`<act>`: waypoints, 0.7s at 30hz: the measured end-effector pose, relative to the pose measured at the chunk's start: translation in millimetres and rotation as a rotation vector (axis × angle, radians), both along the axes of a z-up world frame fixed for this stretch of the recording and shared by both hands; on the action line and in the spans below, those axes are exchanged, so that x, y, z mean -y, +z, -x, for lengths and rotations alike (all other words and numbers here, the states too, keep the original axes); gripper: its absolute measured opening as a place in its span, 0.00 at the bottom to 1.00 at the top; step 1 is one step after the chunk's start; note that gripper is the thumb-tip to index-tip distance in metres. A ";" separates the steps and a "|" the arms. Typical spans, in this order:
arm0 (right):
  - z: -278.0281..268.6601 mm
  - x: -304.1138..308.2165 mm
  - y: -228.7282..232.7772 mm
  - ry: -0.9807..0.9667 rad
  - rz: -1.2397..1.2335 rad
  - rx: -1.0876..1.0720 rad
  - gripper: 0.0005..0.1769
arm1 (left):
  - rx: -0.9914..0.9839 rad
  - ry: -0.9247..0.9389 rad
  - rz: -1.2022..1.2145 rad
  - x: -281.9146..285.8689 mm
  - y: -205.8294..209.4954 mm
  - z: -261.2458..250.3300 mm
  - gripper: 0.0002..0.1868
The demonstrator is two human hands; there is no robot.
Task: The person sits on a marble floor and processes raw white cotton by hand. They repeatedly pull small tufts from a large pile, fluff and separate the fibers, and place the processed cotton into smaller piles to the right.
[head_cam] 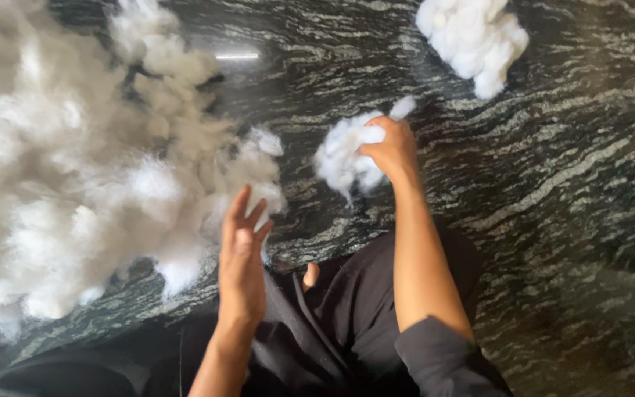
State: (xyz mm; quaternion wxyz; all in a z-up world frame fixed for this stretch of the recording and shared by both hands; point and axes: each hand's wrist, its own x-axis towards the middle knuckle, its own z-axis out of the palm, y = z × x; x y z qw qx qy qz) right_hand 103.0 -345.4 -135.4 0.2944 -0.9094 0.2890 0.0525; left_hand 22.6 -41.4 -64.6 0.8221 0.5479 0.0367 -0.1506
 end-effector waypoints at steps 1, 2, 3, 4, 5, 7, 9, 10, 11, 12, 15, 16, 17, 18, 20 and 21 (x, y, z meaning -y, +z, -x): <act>5.1 -1.8 12.8 0.042 -0.095 0.087 0.29 | -0.016 -0.033 -0.032 5.6 4.7 -1.4 0.44; 11.0 -5.3 27.7 0.085 -0.190 0.174 0.28 | -0.032 -0.066 -0.065 12.0 10.8 -3.8 0.42; 18.5 -11.2 43.4 0.155 -0.348 0.248 0.29 | -0.091 -0.100 -0.057 19.6 17.9 -6.9 0.43; 26.0 -18.3 59.8 0.225 -0.506 0.319 0.29 | -0.151 -0.134 -0.048 28.4 25.5 -11.8 0.45; 32.1 -28.0 75.1 0.251 -0.572 0.297 0.31 | -0.206 -0.168 -0.041 36.5 33.9 -18.0 0.48; 42.1 -45.8 100.6 0.298 -0.705 0.245 0.35 | -0.250 -0.228 -0.093 49.7 48.9 -24.3 0.49; 43.4 -50.3 117.5 0.626 -0.734 0.322 0.45 | -0.208 -0.211 -0.028 59.0 53.7 -24.4 0.48; 44.4 -51.2 121.7 0.788 -0.745 0.357 0.51 | -0.140 -0.163 0.062 64.2 51.1 -26.2 0.47; 44.8 -51.6 123.7 0.667 -0.900 0.326 0.51 | -0.069 -0.119 0.153 66.4 47.3 -26.6 0.46; 45.0 -51.1 124.5 0.541 -1.050 0.292 0.52 | -0.111 -0.079 0.160 64.7 43.0 -25.4 0.46; 40.7 -50.6 123.2 0.478 -1.071 0.344 0.55 | -0.130 -0.034 0.153 54.6 27.0 -30.2 0.43; 40.0 -51.3 121.0 0.509 -1.009 0.383 0.56 | -0.079 -0.063 0.129 52.5 21.0 -31.1 0.40; 40.4 -53.5 117.4 0.553 -0.991 0.398 0.54 | -0.032 -0.092 0.104 51.5 15.7 -30.0 0.38; 40.4 -56.8 112.3 0.596 -0.972 0.413 0.52 | 0.063 -0.057 0.001 53.7 11.0 -29.1 0.38; 43.0 -65.6 99.9 0.575 -0.876 0.427 0.46 | 0.247 0.008 -0.206 60.5 5.4 -26.9 0.37; 41.9 -70.6 93.5 0.516 -0.795 0.434 0.42 | 0.165 0.018 -0.163 61.7 4.6 -29.2 0.35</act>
